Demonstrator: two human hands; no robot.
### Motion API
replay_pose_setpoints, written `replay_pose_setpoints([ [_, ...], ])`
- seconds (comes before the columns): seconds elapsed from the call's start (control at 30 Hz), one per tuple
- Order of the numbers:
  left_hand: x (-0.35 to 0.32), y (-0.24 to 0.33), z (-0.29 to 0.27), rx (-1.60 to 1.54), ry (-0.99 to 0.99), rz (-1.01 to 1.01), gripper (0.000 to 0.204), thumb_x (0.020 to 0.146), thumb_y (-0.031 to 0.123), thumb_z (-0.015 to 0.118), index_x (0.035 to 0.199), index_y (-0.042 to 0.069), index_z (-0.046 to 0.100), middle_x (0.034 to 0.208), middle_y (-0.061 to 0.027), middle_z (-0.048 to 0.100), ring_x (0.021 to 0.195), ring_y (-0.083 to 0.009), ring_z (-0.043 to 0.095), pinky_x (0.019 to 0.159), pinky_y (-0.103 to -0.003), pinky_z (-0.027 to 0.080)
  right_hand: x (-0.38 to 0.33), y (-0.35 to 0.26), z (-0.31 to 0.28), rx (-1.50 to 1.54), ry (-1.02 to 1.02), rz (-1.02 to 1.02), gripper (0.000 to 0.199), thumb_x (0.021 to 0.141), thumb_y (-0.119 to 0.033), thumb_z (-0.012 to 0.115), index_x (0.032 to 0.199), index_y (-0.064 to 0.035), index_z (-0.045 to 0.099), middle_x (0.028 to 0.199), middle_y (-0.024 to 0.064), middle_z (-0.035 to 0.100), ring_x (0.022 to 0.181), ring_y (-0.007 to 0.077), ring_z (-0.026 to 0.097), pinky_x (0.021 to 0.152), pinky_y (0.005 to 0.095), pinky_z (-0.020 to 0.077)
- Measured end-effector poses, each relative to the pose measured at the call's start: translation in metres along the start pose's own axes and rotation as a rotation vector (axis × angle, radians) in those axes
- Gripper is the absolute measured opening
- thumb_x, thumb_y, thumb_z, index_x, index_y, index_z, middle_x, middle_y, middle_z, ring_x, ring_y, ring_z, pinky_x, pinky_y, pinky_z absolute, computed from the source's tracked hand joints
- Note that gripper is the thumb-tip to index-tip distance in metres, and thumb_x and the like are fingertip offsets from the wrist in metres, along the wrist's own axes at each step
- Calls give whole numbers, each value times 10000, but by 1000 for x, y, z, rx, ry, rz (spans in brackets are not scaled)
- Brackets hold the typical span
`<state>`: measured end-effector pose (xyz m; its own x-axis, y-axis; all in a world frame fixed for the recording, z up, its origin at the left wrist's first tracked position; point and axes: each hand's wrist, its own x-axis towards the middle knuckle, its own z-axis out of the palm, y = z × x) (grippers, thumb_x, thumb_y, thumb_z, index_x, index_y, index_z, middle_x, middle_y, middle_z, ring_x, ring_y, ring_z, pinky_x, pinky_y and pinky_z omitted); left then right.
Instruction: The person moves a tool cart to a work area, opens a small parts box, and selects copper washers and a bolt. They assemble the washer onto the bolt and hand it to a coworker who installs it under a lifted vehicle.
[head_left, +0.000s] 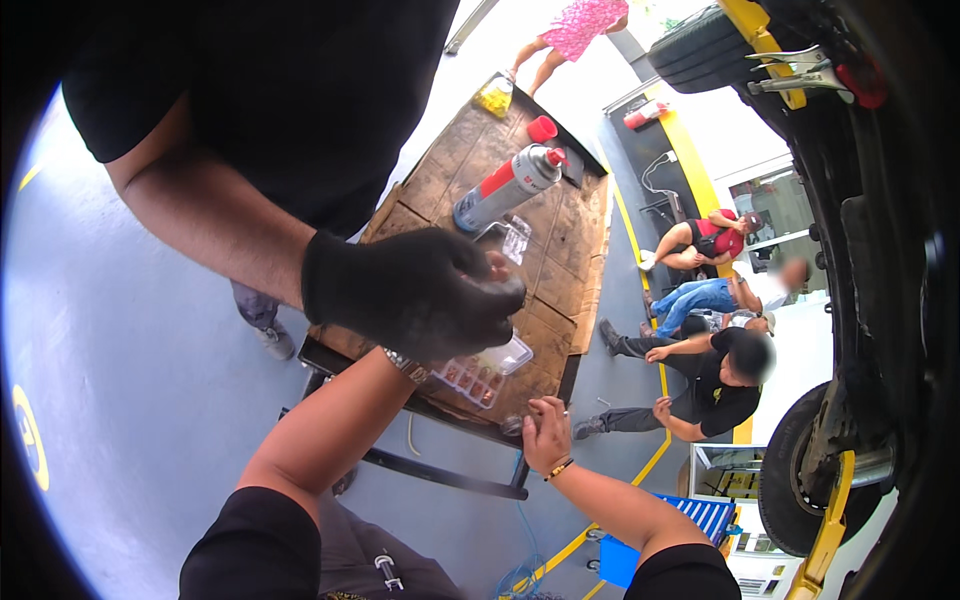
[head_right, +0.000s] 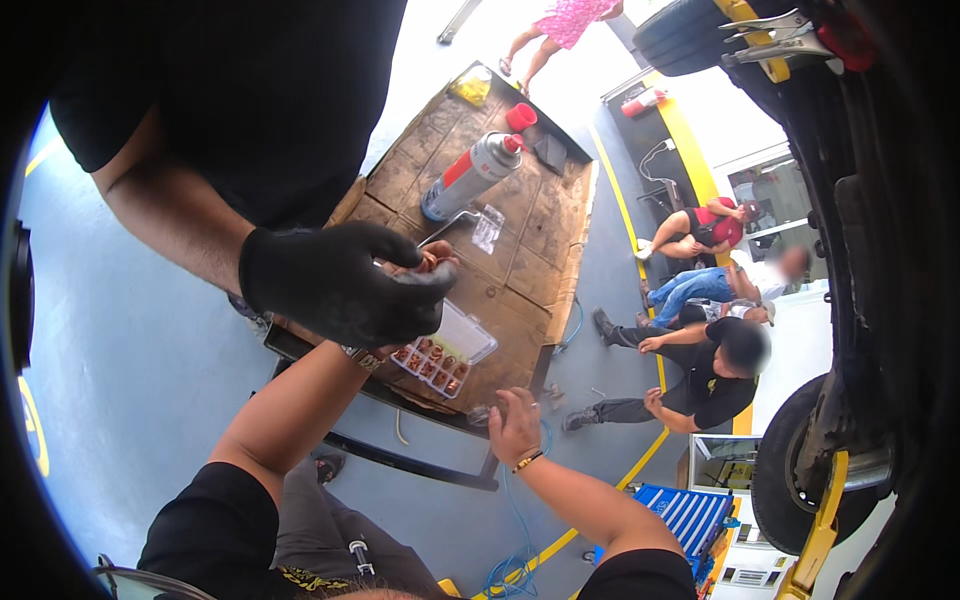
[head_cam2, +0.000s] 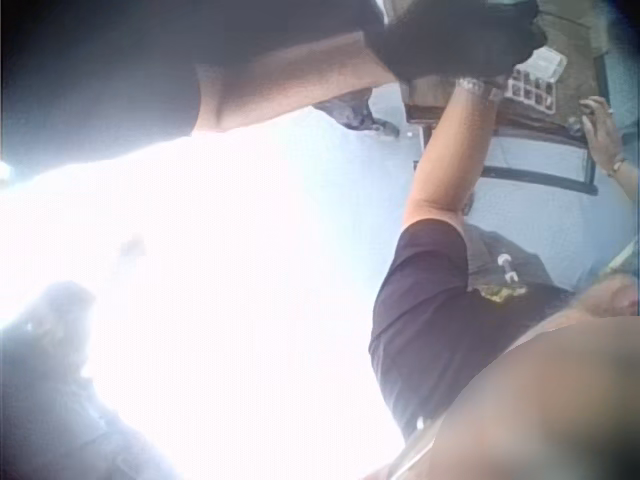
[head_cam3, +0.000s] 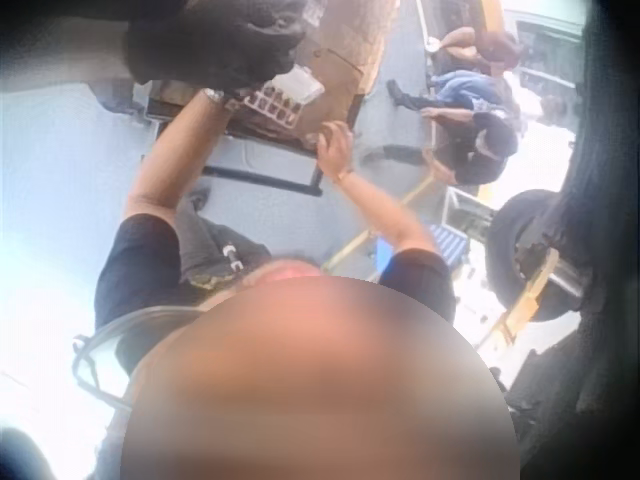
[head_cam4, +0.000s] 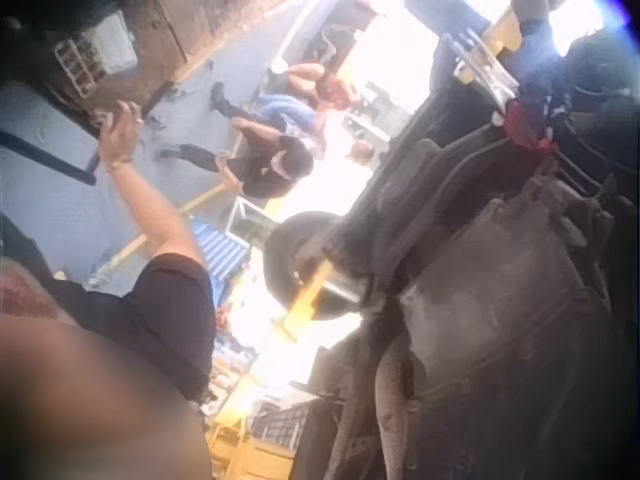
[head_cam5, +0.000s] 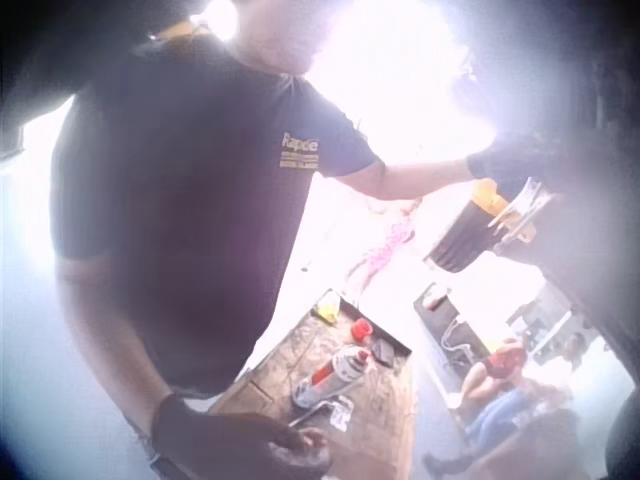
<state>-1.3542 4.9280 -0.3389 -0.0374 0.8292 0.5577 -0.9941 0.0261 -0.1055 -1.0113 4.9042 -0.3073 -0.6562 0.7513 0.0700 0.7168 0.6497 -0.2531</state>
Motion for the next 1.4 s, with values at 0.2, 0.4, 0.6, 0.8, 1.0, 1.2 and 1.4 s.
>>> replay_pose_setpoints([
  [0.2, -9, 1, 28, -170, -1, 70, 403, 1060, 204, 559, 1438, 72, 512, 1491, -136, 521, 1394, -254, 514, 1144, -480, 464, -1, -4, 3, -17, 1, 18, 368, 872, -154, 655, 1228, -90, 588, 1253, 152, 563, 1162, 373, 563, 986, 520, 411],
  [0.4, -6, -3, 47, 1516, 395, 41, 317, 1055, 217, 586, 1350, 100, 573, 1388, -105, 594, 1282, -215, 583, 1064, -414, 500, -5, 1, -2, -39, 4, 17, 351, 876, -168, 638, 1217, -97, 593, 1253, 145, 557, 1171, 364, 557, 988, 527, 407],
  [0.6, -5, 3, 62, 1556, 333, -79, 318, 1028, 212, 646, 1307, 59, 638, 1227, -96, 697, 1182, -225, 645, 1010, -385, 498, -1, -4, -2, -52, 43, -45, 314, 885, -134, 621, 1192, -71, 604, 1227, 158, 568, 1125, 366, 569, 944, 474, 424],
  [0.8, -8, -16, 56, 2428, 87, -262, 384, 1001, 356, 663, 1264, 78, 693, 1148, -106, 732, 1089, -304, 666, 1009, -420, 449, 1, -5, -1, -30, 23, -10, 317, 864, -140, 648, 1173, -80, 614, 1227, 132, 569, 1164, 345, 557, 967, 474, 418],
  [1.0, 0, -9, 70, 2371, -99, -648, 275, 871, 342, 787, 975, 88, 782, 1067, -70, 733, 1029, -276, 670, 948, -400, 467, -1, -3, 0, -28, 90, -19, 266, 850, -125, 669, 1111, -80, 644, 1176, 122, 581, 1120, 335, 572, 940, 452, 435],
  [1.2, -23, -30, 55, 2554, -315, -735, 241, 757, 260, 843, 900, 93, 743, 1092, -66, 688, 1019, -266, 685, 935, -413, 497, 0, -6, 1, -23, 123, -20, 228, 851, -131, 680, 1073, -84, 661, 1156, 110, 592, 1055, 326, 595, 911, 448, 450],
  [1.4, -29, -42, 46, 2582, -342, -752, 184, 724, 123, 764, 893, 79, 706, 1023, -87, 671, 949, -298, 690, 853, -419, 545, 2, -8, -1, -36, 133, -5, 212, 845, -138, 693, 1050, -89, 669, 1156, 108, 595, 1042, 320, 600, 899, 447, 458],
])
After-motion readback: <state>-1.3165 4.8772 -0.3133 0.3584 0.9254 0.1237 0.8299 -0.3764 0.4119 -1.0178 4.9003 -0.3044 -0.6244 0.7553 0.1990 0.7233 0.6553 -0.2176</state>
